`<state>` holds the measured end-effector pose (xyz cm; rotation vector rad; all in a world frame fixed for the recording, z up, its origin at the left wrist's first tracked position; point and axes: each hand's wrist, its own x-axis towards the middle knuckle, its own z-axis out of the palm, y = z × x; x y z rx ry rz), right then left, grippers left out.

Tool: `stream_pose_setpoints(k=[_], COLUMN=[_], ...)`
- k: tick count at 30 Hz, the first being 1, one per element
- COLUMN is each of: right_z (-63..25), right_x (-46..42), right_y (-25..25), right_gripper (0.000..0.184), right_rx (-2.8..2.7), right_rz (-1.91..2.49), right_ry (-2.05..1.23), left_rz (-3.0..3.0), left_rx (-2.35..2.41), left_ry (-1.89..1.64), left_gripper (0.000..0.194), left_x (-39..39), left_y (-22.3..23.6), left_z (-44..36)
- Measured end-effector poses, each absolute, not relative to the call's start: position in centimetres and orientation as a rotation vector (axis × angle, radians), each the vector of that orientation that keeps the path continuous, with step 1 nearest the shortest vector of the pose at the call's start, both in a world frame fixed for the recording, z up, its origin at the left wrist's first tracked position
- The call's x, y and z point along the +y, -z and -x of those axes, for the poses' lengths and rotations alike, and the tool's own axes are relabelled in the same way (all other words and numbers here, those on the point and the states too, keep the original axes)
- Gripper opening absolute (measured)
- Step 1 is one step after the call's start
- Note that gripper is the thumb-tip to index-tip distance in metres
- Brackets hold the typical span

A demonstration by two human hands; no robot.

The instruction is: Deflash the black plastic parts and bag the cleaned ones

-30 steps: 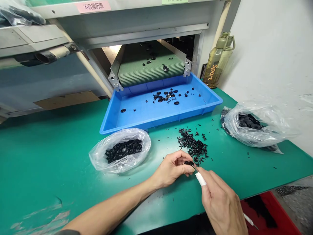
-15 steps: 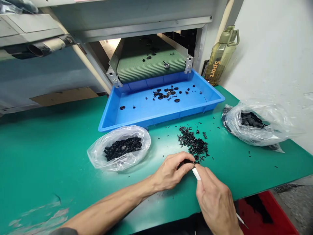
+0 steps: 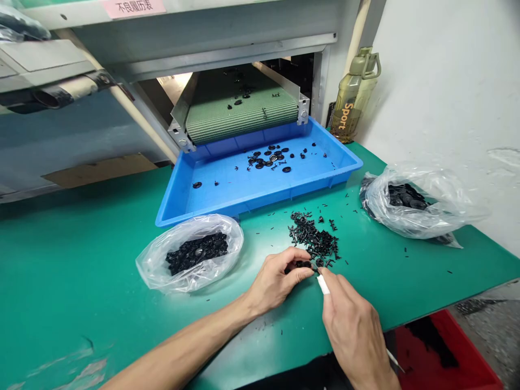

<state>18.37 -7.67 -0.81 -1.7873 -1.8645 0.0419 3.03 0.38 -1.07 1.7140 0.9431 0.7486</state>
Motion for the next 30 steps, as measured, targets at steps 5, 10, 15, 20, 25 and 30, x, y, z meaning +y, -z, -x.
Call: stream_pose_setpoints(k=[5, 10, 15, 20, 25, 30], right_z=[-17.7, -17.6, -18.1, -19.9, -21.2, -21.8], right_x=[-8.3, -7.9, -7.1, -6.0, -5.9, -6.1], right_y=[1.3, 1.0, 0.5, -0.5, -0.3, -0.2], right_gripper=[0.036, 0.037, 0.039, 0.033, 0.038, 0.038], right_rx=[-1.8, -1.82, -1.839, -1.834, -1.621, -1.463], right_rz=[1.788, 1.785, 1.847, 1.909, 1.856, 1.827], right_ry=[-0.002, -0.086, -0.176, -0.445, -0.514, -0.641], left_rz=[-1.675, -1.649, -1.636, -1.535, -1.38, -1.161], left_rx=[0.996, 0.985, 0.945, 0.866, 0.861, 0.806], left_ry=[-0.783, -0.765, -0.706, -0.626, -0.611, -0.628], left_gripper=[0.026, 0.025, 0.025, 0.026, 0.029, 0.022], left_x=[0.2, 0.2, 0.3, 0.4, 0.8, 1.1], left_y=[0.9, 0.7, 0.8, 0.5, -0.5, -1.5], left_z=[-3.2, -3.2, -3.0, -3.1, -3.1, -3.9])
